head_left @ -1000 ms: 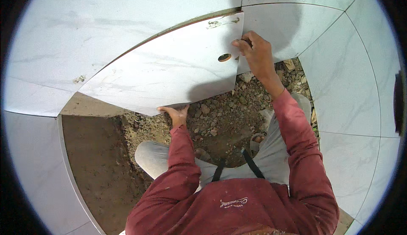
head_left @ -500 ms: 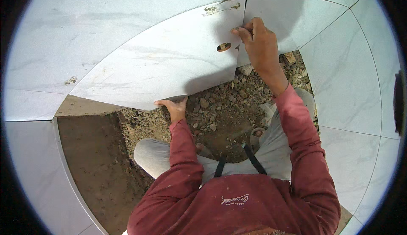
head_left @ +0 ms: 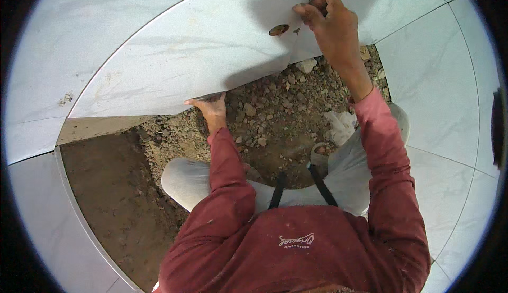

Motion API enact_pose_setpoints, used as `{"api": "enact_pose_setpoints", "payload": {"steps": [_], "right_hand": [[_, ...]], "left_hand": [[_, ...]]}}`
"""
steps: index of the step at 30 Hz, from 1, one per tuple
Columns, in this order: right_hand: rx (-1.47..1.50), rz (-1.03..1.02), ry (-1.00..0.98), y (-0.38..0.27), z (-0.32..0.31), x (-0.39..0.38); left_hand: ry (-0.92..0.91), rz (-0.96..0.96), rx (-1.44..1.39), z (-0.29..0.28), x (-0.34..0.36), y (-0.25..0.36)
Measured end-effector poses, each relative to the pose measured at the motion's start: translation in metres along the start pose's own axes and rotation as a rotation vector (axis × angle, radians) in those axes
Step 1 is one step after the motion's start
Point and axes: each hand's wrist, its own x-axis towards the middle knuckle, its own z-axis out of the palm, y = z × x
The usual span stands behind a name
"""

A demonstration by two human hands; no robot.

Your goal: The person applies mortar to the back of a tile using a trowel, spreads the mortar evenly, and then presses the tile against a wall.

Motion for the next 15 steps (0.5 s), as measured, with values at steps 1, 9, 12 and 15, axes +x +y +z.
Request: {"api": "enact_pose_setpoints", "payload": {"steps": [1, 9, 12, 15], "right_hand": [[0.005, -0.002, 0.004, 0.002, -0.001, 0.002], [0.034, -0.08, 0.065, -0.005, 0.007, -0.002], [0.008, -0.02, -0.015, -0.007, 0.002, -0.001], [0.024, 0.017, 0.007, -0.012, 0.004, 0.0]], "left_hand": [[0.023, -0.016, -0.044, 0.002, 0.0, -0.001], [0.215, -0.221, -0.049, -0.024, 0.029, 0.019], [0.139, -0.215, 0.063, -0.026, 0.026, 0.02], [0.102, -0.229, 0.17, -0.026, 0.034, 0.024]]}}
